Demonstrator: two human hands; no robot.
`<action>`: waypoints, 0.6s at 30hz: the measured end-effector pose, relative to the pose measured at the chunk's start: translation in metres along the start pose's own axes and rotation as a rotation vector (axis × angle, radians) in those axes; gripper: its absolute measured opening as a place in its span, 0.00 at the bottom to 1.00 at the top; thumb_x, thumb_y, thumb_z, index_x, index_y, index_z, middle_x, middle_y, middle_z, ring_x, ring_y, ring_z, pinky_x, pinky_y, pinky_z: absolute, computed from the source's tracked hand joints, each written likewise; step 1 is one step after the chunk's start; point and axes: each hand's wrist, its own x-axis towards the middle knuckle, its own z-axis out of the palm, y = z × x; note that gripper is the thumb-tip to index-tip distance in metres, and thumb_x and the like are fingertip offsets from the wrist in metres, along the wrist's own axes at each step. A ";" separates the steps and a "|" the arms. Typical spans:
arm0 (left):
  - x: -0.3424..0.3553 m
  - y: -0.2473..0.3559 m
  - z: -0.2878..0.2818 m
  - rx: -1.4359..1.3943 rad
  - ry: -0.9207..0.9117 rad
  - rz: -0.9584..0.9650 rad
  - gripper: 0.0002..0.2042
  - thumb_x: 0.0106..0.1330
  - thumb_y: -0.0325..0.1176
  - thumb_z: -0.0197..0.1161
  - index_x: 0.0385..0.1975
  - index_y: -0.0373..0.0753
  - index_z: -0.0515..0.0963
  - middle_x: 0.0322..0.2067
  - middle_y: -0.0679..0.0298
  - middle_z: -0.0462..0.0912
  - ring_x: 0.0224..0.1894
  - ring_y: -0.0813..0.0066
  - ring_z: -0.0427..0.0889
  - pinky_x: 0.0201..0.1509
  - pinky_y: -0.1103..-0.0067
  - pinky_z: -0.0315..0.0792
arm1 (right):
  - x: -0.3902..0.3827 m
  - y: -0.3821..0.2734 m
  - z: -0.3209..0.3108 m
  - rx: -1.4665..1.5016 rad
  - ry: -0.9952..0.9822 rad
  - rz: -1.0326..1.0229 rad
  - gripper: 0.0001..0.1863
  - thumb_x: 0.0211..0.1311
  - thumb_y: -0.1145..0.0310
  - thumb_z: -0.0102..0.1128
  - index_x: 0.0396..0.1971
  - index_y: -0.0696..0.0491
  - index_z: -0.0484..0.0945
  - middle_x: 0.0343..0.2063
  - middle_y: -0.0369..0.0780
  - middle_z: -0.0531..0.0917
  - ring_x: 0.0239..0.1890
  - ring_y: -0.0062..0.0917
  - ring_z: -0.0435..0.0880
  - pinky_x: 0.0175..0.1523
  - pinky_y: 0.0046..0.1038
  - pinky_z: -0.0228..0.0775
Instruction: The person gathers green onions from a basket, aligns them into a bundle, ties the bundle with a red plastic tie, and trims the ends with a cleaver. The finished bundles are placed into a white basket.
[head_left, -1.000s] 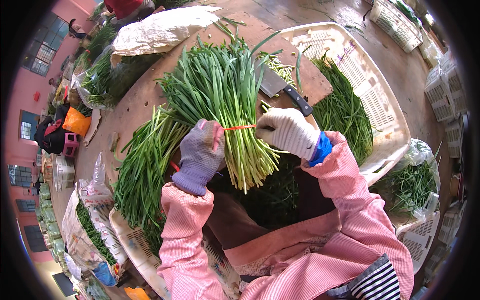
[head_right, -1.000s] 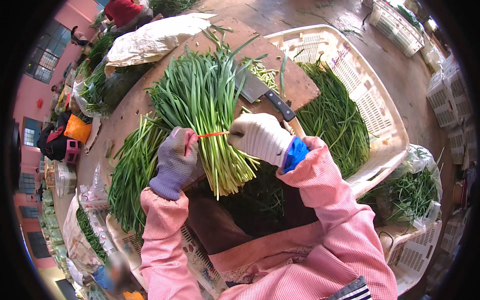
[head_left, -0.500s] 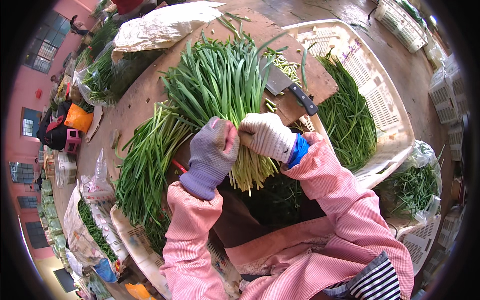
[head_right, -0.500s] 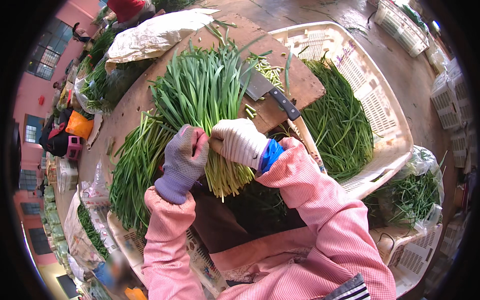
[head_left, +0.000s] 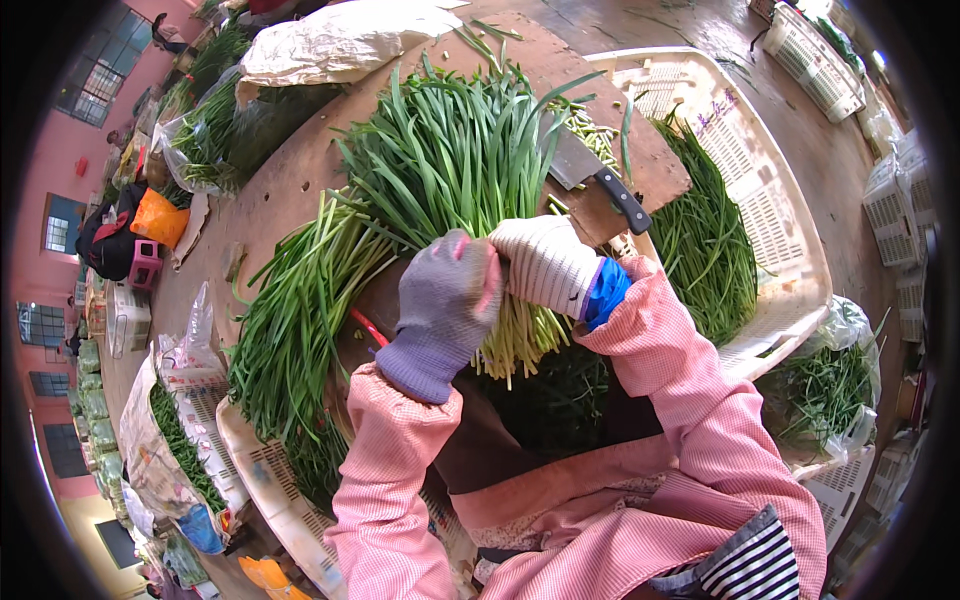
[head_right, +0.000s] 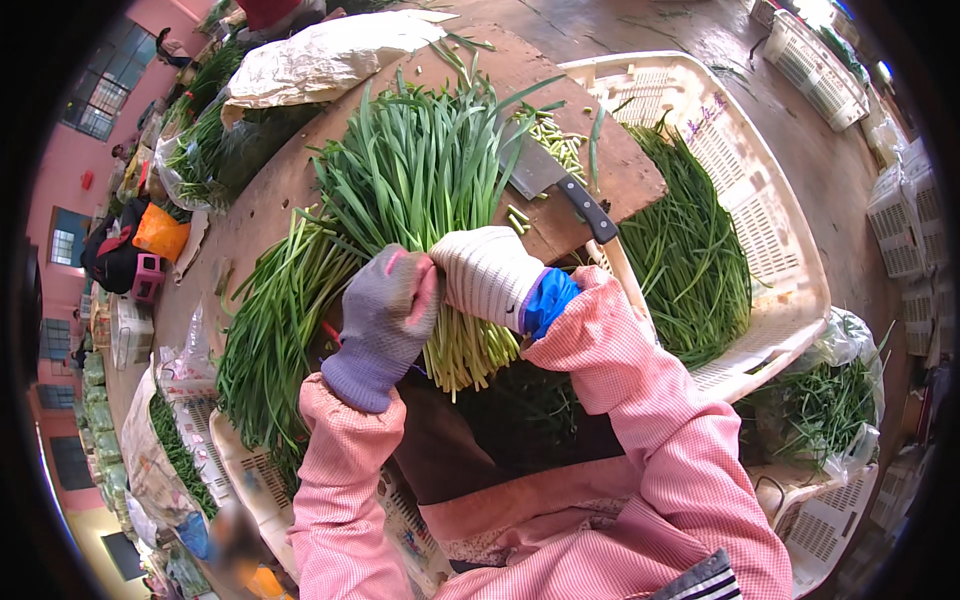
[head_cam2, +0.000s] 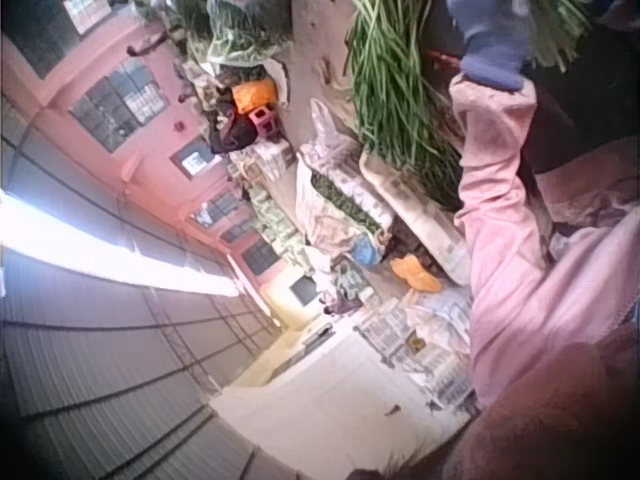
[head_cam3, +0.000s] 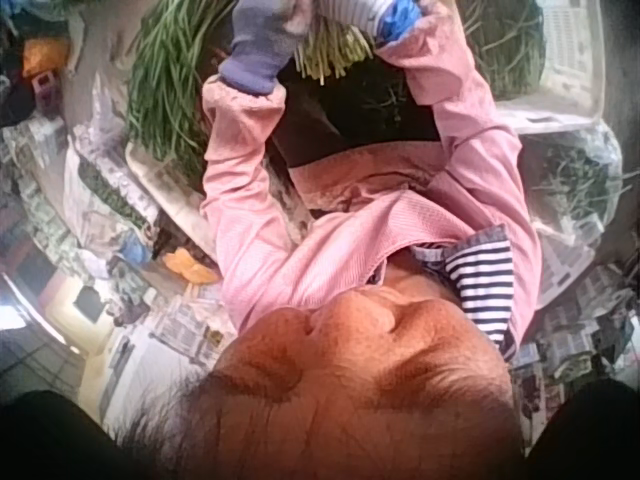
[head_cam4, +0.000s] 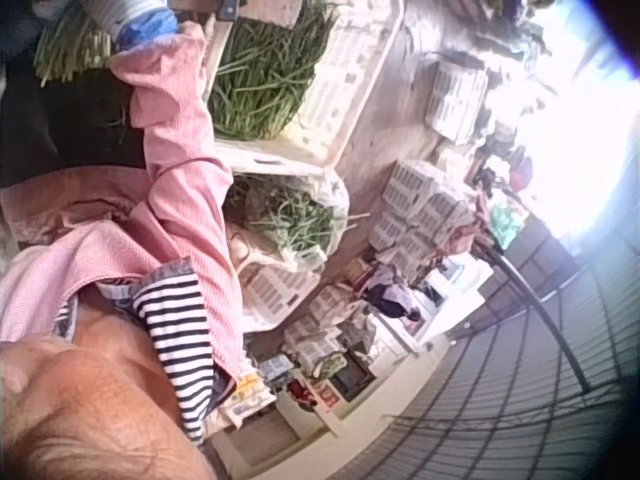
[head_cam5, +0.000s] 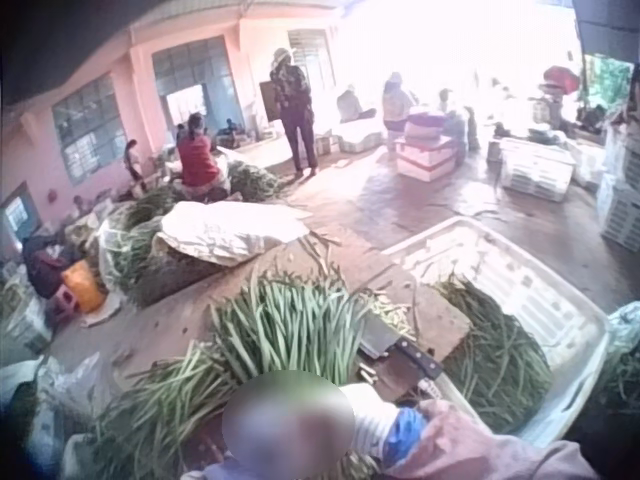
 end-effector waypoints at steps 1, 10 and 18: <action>-0.003 -0.001 -0.002 -0.160 0.056 -0.078 0.04 0.64 0.26 0.64 0.35 0.37 0.76 0.30 0.57 0.76 0.29 0.60 0.79 0.34 0.70 0.75 | 0.000 0.000 0.000 0.081 -0.002 0.025 0.15 0.57 0.56 0.63 0.22 0.52 0.80 0.18 0.44 0.79 0.24 0.41 0.82 0.29 0.37 0.73; -0.029 -0.007 0.019 -0.153 -0.014 -0.238 0.21 0.57 0.25 0.71 0.52 0.38 0.78 0.45 0.59 0.77 0.49 0.66 0.78 0.54 0.74 0.73 | -0.009 0.009 -0.001 0.641 0.035 0.136 0.12 0.63 0.65 0.64 0.27 0.59 0.79 0.17 0.42 0.73 0.21 0.21 0.74 0.28 0.29 0.67; -0.026 -0.015 0.025 -0.218 -0.076 -0.267 0.22 0.57 0.36 0.73 0.52 0.42 0.78 0.42 0.61 0.76 0.48 0.62 0.76 0.54 0.69 0.71 | -0.027 0.024 -0.012 1.001 0.131 0.561 0.13 0.67 0.64 0.60 0.27 0.56 0.83 0.18 0.32 0.81 0.18 0.11 0.75 0.23 0.17 0.65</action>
